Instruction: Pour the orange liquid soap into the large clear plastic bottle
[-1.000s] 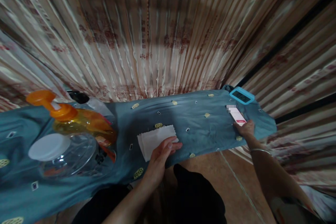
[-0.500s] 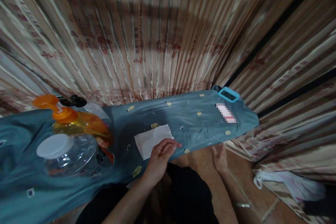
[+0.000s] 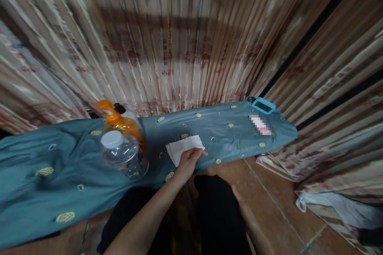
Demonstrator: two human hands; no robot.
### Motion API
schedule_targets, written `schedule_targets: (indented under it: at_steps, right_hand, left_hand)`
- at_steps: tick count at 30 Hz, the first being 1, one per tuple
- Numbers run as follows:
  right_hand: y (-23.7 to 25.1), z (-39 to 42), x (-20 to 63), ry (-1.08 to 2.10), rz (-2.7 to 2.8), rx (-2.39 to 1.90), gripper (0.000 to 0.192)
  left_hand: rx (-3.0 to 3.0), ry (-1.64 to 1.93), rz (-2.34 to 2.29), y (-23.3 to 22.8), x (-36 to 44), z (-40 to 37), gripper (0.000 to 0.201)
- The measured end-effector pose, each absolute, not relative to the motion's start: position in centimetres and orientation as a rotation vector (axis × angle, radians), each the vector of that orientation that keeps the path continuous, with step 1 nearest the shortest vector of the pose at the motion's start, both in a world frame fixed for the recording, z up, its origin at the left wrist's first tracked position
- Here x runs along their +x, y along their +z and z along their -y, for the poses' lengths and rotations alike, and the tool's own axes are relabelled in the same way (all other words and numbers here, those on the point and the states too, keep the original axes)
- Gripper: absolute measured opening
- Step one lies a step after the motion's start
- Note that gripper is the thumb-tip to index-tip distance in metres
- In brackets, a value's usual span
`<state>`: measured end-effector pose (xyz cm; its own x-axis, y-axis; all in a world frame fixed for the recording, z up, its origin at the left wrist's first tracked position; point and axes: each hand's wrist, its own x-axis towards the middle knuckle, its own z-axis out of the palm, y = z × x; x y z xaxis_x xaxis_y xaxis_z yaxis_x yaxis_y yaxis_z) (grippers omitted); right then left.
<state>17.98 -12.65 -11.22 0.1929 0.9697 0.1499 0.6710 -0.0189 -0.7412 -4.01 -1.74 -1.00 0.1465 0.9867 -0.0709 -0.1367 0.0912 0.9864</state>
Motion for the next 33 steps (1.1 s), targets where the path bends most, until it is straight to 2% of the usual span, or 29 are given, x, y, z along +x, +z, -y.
schedule_targets:
  at_steps: [4, 8, 13, 18, 20, 22, 25, 29, 33]
  right_hand:
    - [-10.3, 12.1, 14.7, 0.421, 1.829, -1.689, 0.046]
    - [-9.9, 11.5, 12.2, 0.161, 2.072, -1.584, 0.062]
    - [-9.7, 12.0, 11.6, -0.115, 2.201, -1.493, 0.055]
    - [-7.9, 12.9, 11.9, -0.243, 2.224, -1.424, 0.052]
    - [-7.4, 13.1, 12.4, -0.276, 2.186, -1.440, 0.053]
    - [-7.3, 13.1, 13.1, -0.309, 2.138, -1.478, 0.057]
    - [-8.0, 13.0, 14.1, -0.351, 2.096, -1.533, 0.060]
    - [-8.8, 12.8, 14.2, -0.354, 2.083, -1.575, 0.060]
    - [-8.8, 12.6, 13.9, -0.316, 2.082, -1.559, 0.060]
  left_hand:
    - [1.150, 1.178, -1.035, -0.9, -4.8, 2.1, 0.027]
    - [1.072, 1.248, -1.043, -0.1, -6.4, 3.8, 0.029]
    - [1.063, 1.385, -1.122, 0.8, -10.5, 8.5, 0.029]
    - [1.007, 1.618, -1.375, 0.9, -15.5, 12.9, 0.033]
    - [1.016, 1.816, -1.485, 1.0, -17.1, 13.1, 0.045]
    - [1.048, 1.974, -1.597, 1.1, -18.1, 12.4, 0.072]
    - [1.046, 1.948, -1.722, 0.8, -18.6, 10.2, 0.100]
    - [1.027, 1.937, -1.703, 0.0, -18.4, 7.2, 0.118]
    - [1.044, 1.917, -1.766, -0.5, -18.4, 5.8, 0.121]
